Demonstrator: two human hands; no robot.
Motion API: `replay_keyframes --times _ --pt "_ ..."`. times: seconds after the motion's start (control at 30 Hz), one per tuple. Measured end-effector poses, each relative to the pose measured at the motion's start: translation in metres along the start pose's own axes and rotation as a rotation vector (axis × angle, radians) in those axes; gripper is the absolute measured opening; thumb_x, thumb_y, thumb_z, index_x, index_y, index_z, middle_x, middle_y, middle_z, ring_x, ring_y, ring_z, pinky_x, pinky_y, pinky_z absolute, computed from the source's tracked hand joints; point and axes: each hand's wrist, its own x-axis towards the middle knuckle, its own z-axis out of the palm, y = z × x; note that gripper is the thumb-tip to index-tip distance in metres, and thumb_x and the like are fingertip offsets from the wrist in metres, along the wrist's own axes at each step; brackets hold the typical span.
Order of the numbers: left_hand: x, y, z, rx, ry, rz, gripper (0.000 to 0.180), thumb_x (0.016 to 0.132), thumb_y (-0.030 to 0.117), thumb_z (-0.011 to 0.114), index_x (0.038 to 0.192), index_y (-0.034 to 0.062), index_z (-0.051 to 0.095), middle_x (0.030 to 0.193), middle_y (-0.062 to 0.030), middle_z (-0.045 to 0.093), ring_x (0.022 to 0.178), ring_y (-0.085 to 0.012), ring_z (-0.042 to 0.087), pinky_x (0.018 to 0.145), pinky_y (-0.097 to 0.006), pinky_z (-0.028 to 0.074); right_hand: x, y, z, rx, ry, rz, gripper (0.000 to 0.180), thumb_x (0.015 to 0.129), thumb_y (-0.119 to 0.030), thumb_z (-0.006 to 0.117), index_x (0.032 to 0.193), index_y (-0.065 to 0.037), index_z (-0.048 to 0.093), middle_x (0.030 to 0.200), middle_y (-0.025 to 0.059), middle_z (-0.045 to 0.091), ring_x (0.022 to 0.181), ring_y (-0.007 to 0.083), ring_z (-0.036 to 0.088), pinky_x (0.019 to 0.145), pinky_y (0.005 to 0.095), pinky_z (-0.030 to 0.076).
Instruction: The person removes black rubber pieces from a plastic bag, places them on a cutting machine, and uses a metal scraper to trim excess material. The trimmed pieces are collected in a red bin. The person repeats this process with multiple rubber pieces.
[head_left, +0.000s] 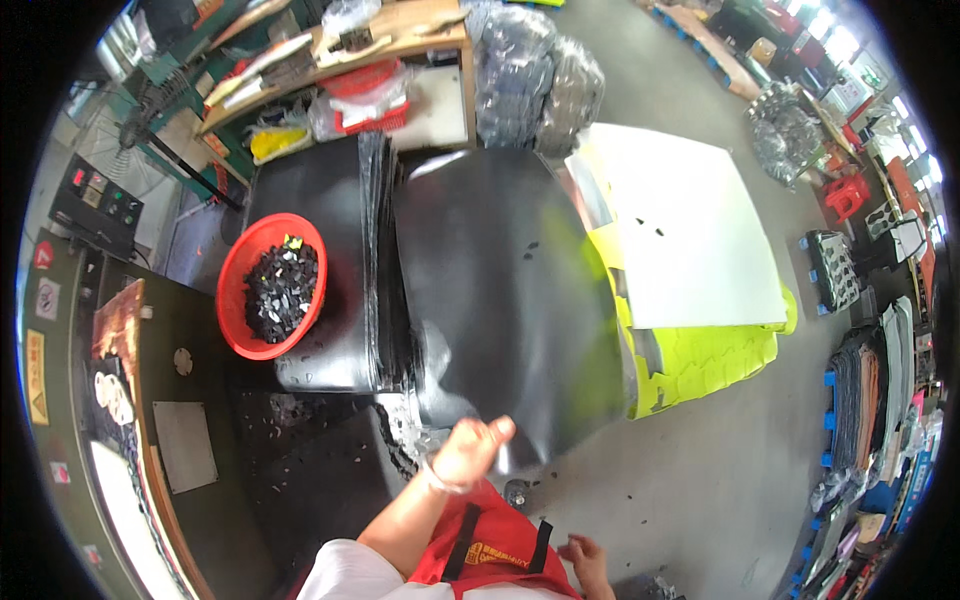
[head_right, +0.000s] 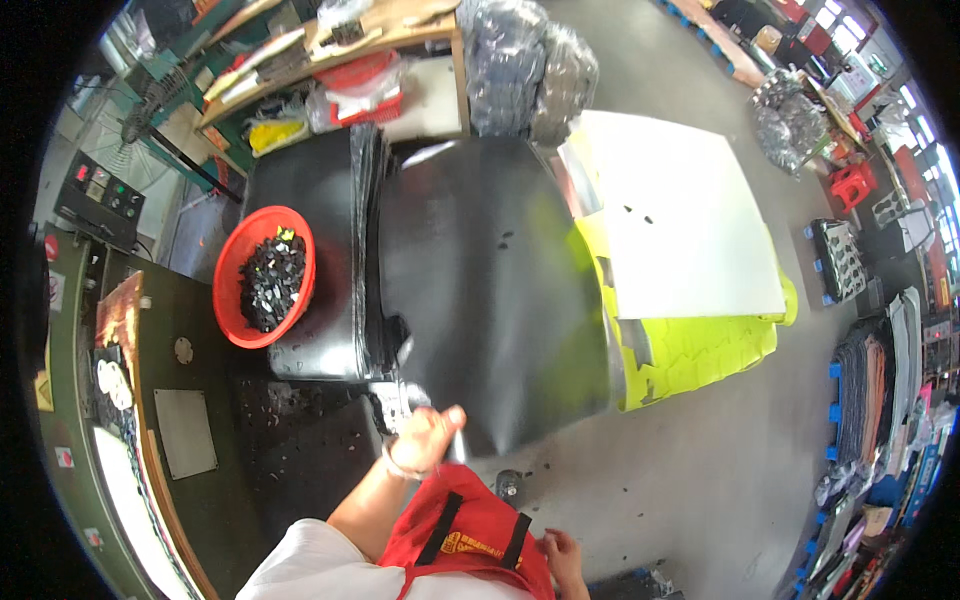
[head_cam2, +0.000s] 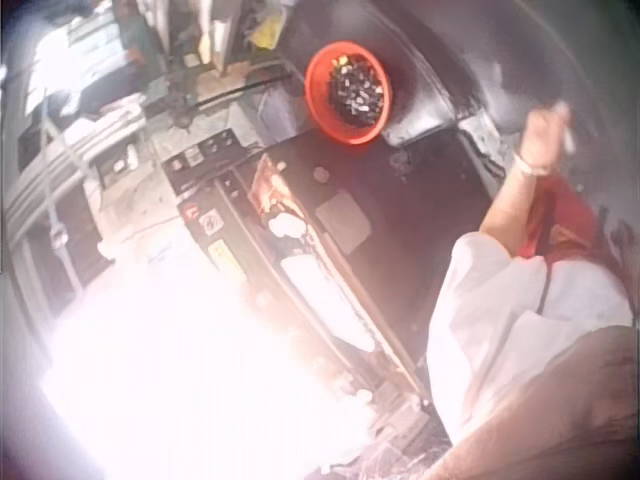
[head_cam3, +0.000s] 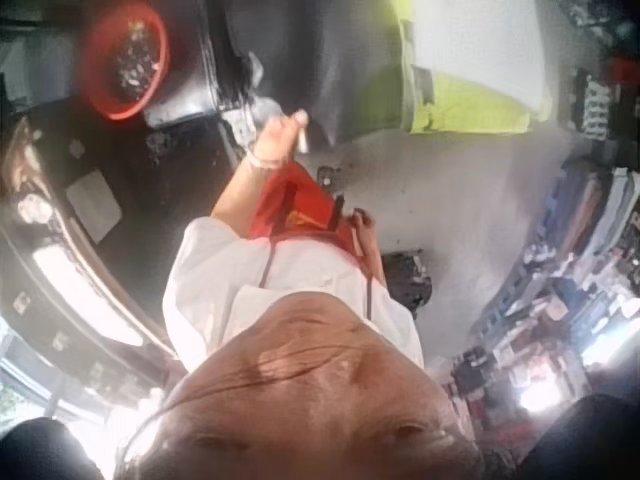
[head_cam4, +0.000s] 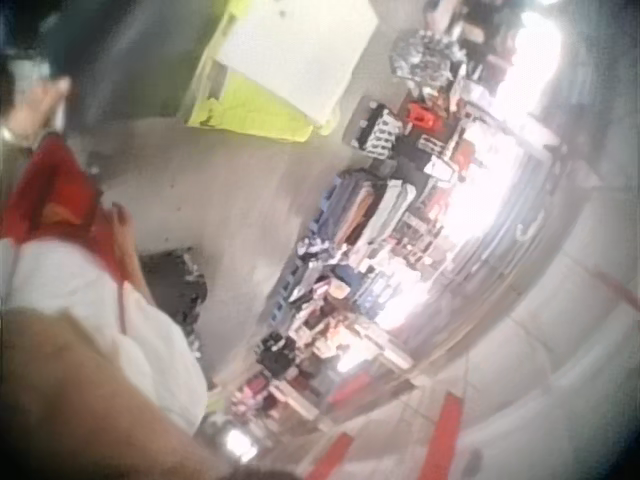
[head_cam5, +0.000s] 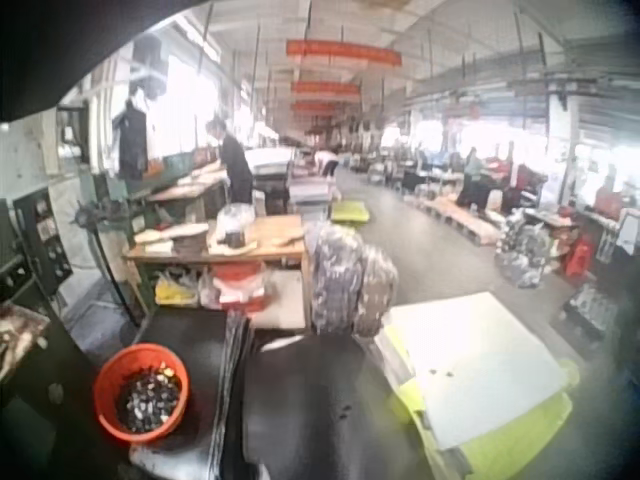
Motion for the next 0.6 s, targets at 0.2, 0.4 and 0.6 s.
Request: replay_keyframes --times 0.2,0.4,0.6 --pt "-0.167 0.069 0.042 -0.411 0.228 0.742 0.034 0.089 0.018 0.064 0.063 0.0039 0.047 0.065 -0.0046 0.048 0.06 -0.0132 0.044 0.052 -0.033 0.034 0.022 -0.049 -0.01 0.411 0.08 -0.277 0.042 0.097 -0.008 0.049 0.137 -0.001 0.04 0.1 0.0125 0.067 0.09 0.017 0.064 0.077 0.0295 0.053" --pt "-0.288 0.085 0.019 -0.756 0.422 0.834 0.065 0.079 0.045 0.076 0.11 -0.0094 0.06 0.106 -0.014 0.067 0.096 -0.021 0.063 0.085 -0.033 0.05 0.044 -0.03 -0.008 0.81 -0.11 -0.66 0.045 0.098 -0.018 0.053 0.137 0.001 0.041 0.115 0.0095 0.061 0.103 0.0186 0.06 0.085 0.0305 0.05" --pt "-0.376 0.066 -0.013 -0.779 0.693 0.75 0.068 0.079 0.05 0.072 0.113 -0.0082 0.06 0.11 -0.0159 0.065 0.097 -0.0241 0.064 0.085 -0.038 0.05 0.059 -0.069 0.04 0.649 -0.324 -0.366 0.046 0.098 -0.023 0.054 0.135 0.002 0.044 0.115 0.0092 0.062 0.104 0.0182 0.06 0.087 0.0308 0.05"
